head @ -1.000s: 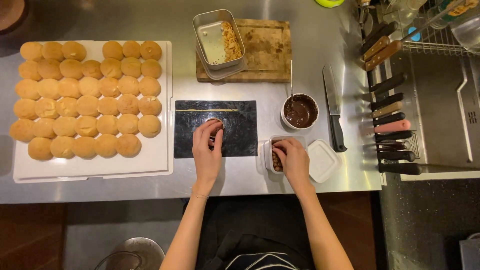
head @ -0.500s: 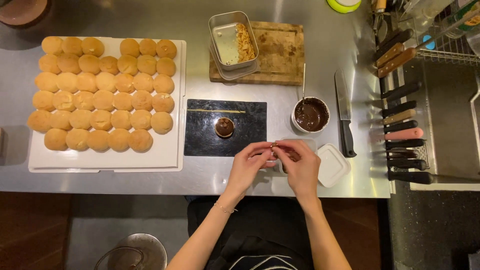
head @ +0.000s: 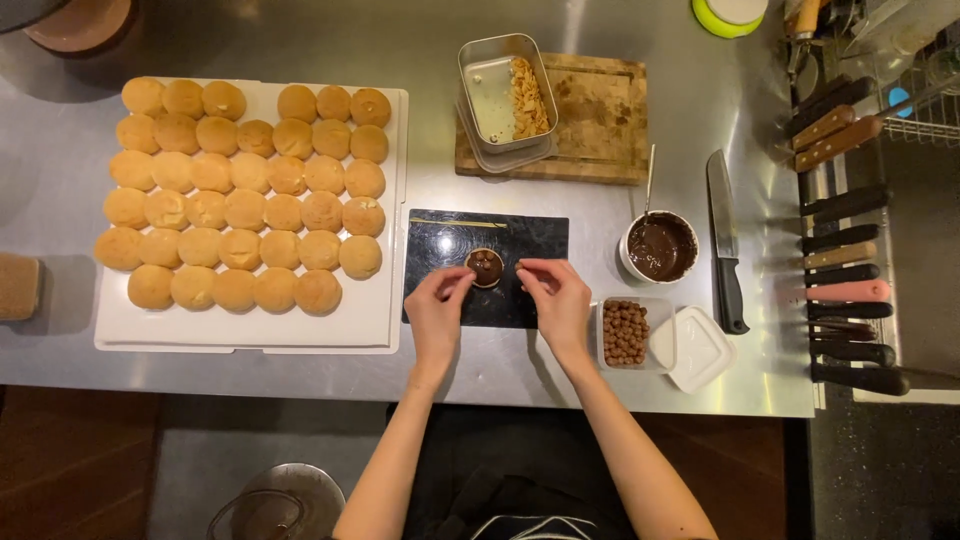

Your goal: The person assembles small round pastries by dipping the cut side into a bowl of chocolate spread, then sprinkling chopped nuts and crumbs on top. The person handles the pastries one at a time, placing the finished items on a black cutting board.

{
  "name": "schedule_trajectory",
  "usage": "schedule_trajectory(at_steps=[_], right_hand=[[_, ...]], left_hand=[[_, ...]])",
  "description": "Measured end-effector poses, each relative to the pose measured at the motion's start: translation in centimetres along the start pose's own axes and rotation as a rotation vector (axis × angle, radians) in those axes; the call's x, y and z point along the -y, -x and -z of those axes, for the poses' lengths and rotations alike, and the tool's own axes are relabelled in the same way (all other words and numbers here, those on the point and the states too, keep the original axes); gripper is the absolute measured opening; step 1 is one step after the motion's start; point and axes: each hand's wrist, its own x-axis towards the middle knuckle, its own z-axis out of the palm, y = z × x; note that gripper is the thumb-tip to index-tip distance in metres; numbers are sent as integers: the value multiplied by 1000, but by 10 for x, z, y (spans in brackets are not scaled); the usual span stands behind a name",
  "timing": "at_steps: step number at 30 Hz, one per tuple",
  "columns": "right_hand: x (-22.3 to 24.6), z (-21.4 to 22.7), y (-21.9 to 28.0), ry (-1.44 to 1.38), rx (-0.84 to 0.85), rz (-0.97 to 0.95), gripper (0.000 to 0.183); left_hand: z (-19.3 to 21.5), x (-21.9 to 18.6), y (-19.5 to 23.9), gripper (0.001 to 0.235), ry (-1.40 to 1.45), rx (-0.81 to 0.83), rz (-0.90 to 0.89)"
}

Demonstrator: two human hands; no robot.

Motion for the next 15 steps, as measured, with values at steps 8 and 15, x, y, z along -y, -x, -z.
schedule_trajectory(at_steps=[8,15], right_hand=[[-42,-31,-25,382,95,148,14],[-42,-37,-24,517,111,257,15]], left_hand=[[-6,27,-26,8,-436,4,-383],[-8,43,-28,9,-492,-4,-430]])
